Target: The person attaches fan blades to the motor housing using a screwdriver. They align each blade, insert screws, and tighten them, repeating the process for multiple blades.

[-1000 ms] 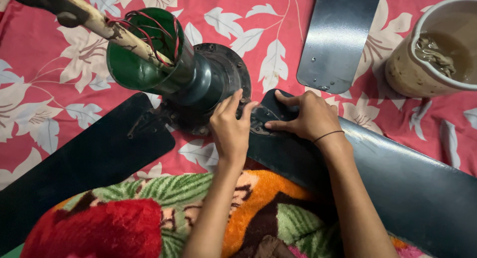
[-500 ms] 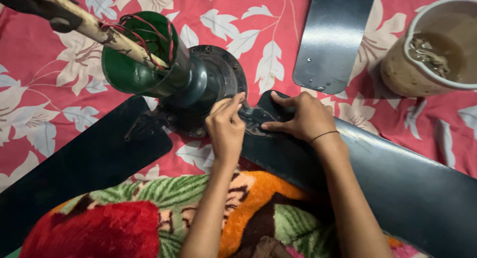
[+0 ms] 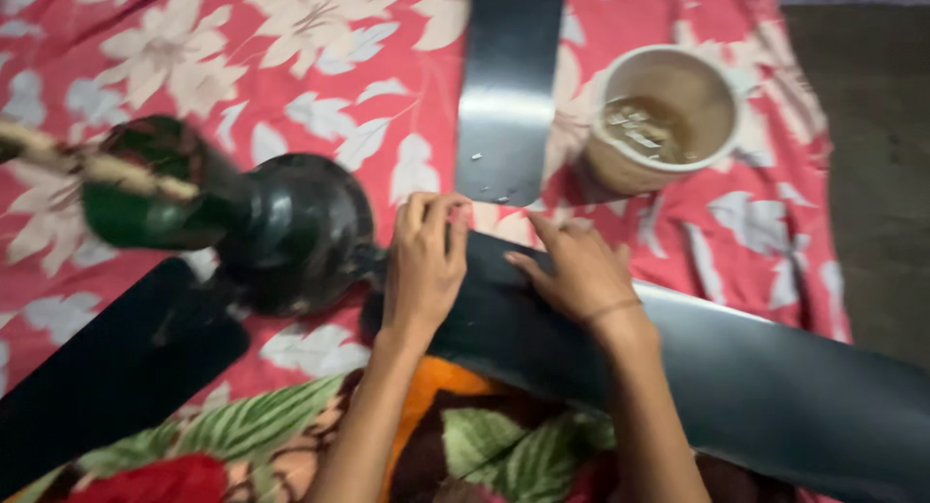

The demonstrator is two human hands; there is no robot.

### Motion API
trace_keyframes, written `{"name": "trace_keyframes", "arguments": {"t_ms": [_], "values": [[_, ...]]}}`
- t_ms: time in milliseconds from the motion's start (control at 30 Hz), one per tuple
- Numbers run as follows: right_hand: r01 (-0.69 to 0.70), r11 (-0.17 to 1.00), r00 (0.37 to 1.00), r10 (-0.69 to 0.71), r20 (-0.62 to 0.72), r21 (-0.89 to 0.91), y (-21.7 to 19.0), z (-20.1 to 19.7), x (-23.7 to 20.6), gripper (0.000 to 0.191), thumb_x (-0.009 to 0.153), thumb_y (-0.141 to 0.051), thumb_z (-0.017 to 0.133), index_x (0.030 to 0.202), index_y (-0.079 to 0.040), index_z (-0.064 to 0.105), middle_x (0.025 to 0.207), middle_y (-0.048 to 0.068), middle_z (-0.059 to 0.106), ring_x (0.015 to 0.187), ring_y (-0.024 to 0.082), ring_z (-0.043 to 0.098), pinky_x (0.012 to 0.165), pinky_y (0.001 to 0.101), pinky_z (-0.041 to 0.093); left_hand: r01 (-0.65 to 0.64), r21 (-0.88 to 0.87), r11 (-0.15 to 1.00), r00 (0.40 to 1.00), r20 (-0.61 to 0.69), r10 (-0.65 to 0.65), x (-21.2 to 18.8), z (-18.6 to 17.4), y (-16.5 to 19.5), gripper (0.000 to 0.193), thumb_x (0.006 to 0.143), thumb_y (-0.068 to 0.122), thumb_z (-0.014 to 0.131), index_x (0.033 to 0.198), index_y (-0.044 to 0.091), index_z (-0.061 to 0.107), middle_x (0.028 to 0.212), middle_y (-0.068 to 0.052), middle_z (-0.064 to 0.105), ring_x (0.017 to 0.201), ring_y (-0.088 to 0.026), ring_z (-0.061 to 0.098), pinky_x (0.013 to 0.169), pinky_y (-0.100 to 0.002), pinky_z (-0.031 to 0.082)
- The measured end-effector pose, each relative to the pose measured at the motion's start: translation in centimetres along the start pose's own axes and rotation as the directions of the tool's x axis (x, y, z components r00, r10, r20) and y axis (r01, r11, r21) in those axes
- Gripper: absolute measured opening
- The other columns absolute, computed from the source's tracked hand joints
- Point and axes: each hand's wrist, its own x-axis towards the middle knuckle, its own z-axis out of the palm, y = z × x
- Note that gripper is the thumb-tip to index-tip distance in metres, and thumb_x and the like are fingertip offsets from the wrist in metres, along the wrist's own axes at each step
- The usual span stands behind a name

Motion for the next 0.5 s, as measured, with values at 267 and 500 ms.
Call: {"name": "trace_keyframes", "arguments": {"t_ms": [267, 500], "values": [[-0.508, 0.86, 0.861, 0.508, 0.005, 0.056, 12.4, -7.6, -7.0, 0.041, 0.1, -0.044, 0.051, 0.125, -0.018, 0.069, 0.096, 0.02, 0.074, 0.096, 0.04, 0.069, 0.084, 0.054, 0.052, -0.1, -0.068, 0.993, 0.911, 0.394, 0.119, 2.7, 9.0, 5.7, 0.017, 0.097, 0.023, 0.064, 0.1, 0.008, 0.073, 0.098, -0.013, 0.069, 0.097, -0.035, 0.065, 0.082, -0.046, 0.053], [-0.536, 0.773, 0.793, 0.598, -0.111, 0.339, 13.7, -7.1, -8.2, 0.038, 0.099, -0.037, 0.054, 0.125, -0.015, 0.069, 0.102, 0.018, 0.074, 0.087, 0.037, 0.071, 0.078, 0.0474, 0.054, -0.415, -0.125, 0.901, 0.504, 0.793, 0.342, 4.4, 14.6, 4.3, 0.038, 0.076, 0.021, 0.078, 0.112, 0.013, 0.07, 0.105, -0.009, 0.07, 0.1, -0.034, 0.067, 0.083, -0.049, 0.052]]}}
